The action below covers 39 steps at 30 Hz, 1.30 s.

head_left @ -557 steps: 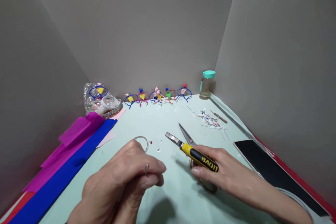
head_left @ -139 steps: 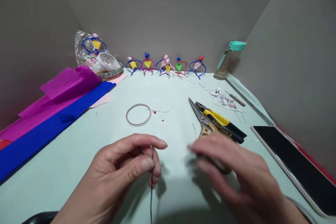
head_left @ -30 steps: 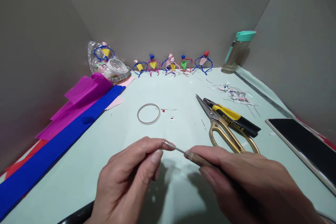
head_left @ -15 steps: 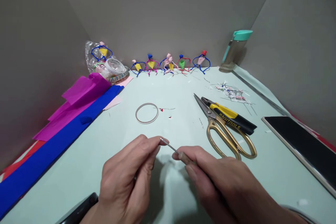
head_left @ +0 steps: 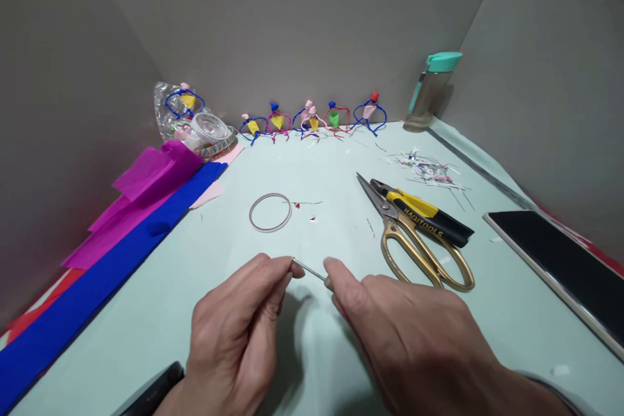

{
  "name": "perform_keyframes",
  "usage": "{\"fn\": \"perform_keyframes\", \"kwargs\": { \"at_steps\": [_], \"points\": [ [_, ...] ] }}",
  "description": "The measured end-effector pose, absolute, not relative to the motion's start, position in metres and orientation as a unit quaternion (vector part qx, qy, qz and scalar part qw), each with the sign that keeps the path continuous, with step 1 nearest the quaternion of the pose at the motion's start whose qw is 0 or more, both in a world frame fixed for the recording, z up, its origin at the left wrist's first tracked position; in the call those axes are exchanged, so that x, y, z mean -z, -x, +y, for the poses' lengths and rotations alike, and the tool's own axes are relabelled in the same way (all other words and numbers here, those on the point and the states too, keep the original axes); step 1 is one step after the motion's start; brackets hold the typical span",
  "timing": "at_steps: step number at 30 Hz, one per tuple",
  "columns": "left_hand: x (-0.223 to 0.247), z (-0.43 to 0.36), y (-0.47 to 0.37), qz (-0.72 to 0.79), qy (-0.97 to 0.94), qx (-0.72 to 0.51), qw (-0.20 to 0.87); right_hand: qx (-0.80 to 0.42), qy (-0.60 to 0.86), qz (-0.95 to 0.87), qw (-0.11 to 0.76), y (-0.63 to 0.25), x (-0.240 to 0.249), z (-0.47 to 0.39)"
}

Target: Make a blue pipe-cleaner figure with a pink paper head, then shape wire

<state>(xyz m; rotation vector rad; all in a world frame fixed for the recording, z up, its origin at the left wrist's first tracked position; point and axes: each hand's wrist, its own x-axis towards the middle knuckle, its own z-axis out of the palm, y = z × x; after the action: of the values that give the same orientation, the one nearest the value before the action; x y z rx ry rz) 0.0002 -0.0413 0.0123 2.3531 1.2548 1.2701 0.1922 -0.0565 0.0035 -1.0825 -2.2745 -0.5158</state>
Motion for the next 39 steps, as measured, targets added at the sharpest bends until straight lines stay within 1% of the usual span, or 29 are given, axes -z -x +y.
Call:
{"fn": "perform_keyframes", "kwargs": {
  "at_steps": [2, 3, 4, 5, 7, 9, 10, 11, 12, 13, 14, 15, 16, 17, 19, 20, 21, 22, 23, 24, 25, 28, 29, 30, 31, 32, 36, 37, 39],
  "points": [
    [-0.011, -0.042, 0.001, 0.423, -0.794, -0.428, 0.087, 0.194, 0.405, -0.844, 0.293, -0.190, -0.003, -0.058],
    [-0.010, -0.043, 0.001, 0.423, -0.797, -0.423, 0.082, 0.159, 0.416, -0.839, 0.312, -0.189, -0.005, -0.060],
    [-0.009, -0.043, 0.002, 0.426, -0.801, -0.415, 0.076, 0.093, 0.433, -0.833, 0.331, -0.189, -0.007, -0.061],
    [-0.009, -0.043, 0.002, 0.427, -0.803, -0.409, 0.069, -0.001, 0.450, -0.822, 0.348, -0.189, -0.011, -0.062],
    [-0.009, -0.044, 0.002, 0.424, -0.806, -0.410, 0.050, -0.265, 0.460, -0.767, 0.361, -0.190, -0.019, -0.062],
    [-0.008, -0.043, 0.001, 0.418, -0.802, -0.425, 0.024, -0.558, 0.405, -0.641, 0.336, -0.193, -0.027, -0.059],
    [-0.008, -0.043, 0.000, 0.416, -0.802, -0.429, 0.011, -0.673, 0.362, -0.562, 0.316, -0.194, -0.030, -0.056],
    [-0.007, -0.042, 0.000, 0.414, -0.803, -0.428, 0.001, -0.754, 0.325, -0.487, 0.298, -0.195, -0.031, -0.053],
    [-0.007, -0.042, 0.000, 0.413, -0.805, -0.426, -0.006, -0.797, 0.302, -0.439, 0.284, -0.195, -0.031, -0.051],
    [-0.006, -0.042, 0.001, 0.413, -0.807, -0.423, -0.009, -0.802, 0.298, -0.435, 0.282, -0.194, -0.028, -0.050],
    [-0.006, -0.042, 0.001, 0.413, -0.809, -0.419, -0.009, -0.765, 0.317, -0.477, 0.295, -0.193, -0.024, -0.049],
    [-0.005, -0.042, 0.002, 0.414, -0.812, -0.411, -0.003, -0.685, 0.351, -0.551, 0.321, -0.192, -0.019, -0.050],
    [-0.005, -0.043, 0.003, 0.416, -0.814, -0.406, 0.005, -0.563, 0.390, -0.639, 0.350, -0.190, -0.013, -0.051],
    [-0.005, -0.043, 0.004, 0.417, -0.815, -0.403, 0.013, -0.407, 0.423, -0.719, 0.373, -0.188, -0.006, -0.053],
    [-0.005, -0.043, 0.005, 0.418, -0.816, -0.399, 0.020, -0.096, 0.441, -0.809, 0.375, -0.186, 0.004, -0.056],
    [-0.005, -0.043, 0.005, 0.418, -0.814, -0.403, 0.019, 0.015, 0.432, -0.827, 0.359, -0.186, 0.008, -0.058],
    [-0.005, -0.043, 0.004, 0.418, -0.811, -0.409, 0.018, 0.089, 0.416, -0.839, 0.339, -0.186, 0.010, -0.059],
    [-0.005, -0.043, 0.004, 0.419, -0.808, -0.414, 0.017, 0.126, 0.401, -0.848, 0.323, -0.187, 0.011, -0.060],
    [-0.004, -0.043, 0.003, 0.420, -0.808, -0.414, 0.019, 0.129, 0.394, -0.852, 0.320, -0.188, 0.011, -0.061],
    [-0.005, -0.043, 0.003, 0.419, -0.808, -0.414, 0.023, 0.094, 0.400, -0.851, 0.326, -0.189, 0.009, -0.061],
    [-0.004, -0.043, 0.003, 0.417, -0.810, -0.411, 0.026, 0.022, 0.416, -0.844, 0.338, -0.189, 0.006, -0.061],
    [-0.004, -0.043, 0.004, 0.420, -0.817, -0.394, 0.018, -0.322, 0.447, -0.765, 0.334, -0.192, -0.008, -0.057],
    [-0.003, -0.043, 0.005, 0.425, -0.817, -0.389, 0.008, -0.419, 0.433, -0.734, 0.312, -0.193, -0.013, -0.055],
    [-0.003, -0.043, 0.006, 0.431, -0.817, -0.383, -0.001, -0.469, 0.414, -0.722, 0.294, -0.194, -0.016, -0.054],
    [-0.002, -0.044, 0.007, 0.434, -0.817, -0.379, -0.011, -0.479, 0.403, -0.727, 0.282, -0.194, -0.018, -0.053],
    [-0.001, -0.044, 0.008, 0.434, -0.818, -0.378, -0.018, -0.453, 0.403, -0.746, 0.276, -0.194, -0.018, -0.053],
    [0.002, -0.044, 0.007, 0.416, -0.828, -0.376, -0.009, -0.267, 0.447, -0.806, 0.281, -0.191, -0.003, -0.059],
    [0.003, -0.043, 0.007, 0.413, -0.831, -0.374, -0.002, -0.213, 0.451, -0.818, 0.287, -0.190, 0.002, -0.061],
    [0.004, -0.042, 0.006, 0.412, -0.832, -0.372, 0.011, -0.049, 0.434, -0.848, 0.299, -0.190, 0.007, -0.063]
  ]
}}
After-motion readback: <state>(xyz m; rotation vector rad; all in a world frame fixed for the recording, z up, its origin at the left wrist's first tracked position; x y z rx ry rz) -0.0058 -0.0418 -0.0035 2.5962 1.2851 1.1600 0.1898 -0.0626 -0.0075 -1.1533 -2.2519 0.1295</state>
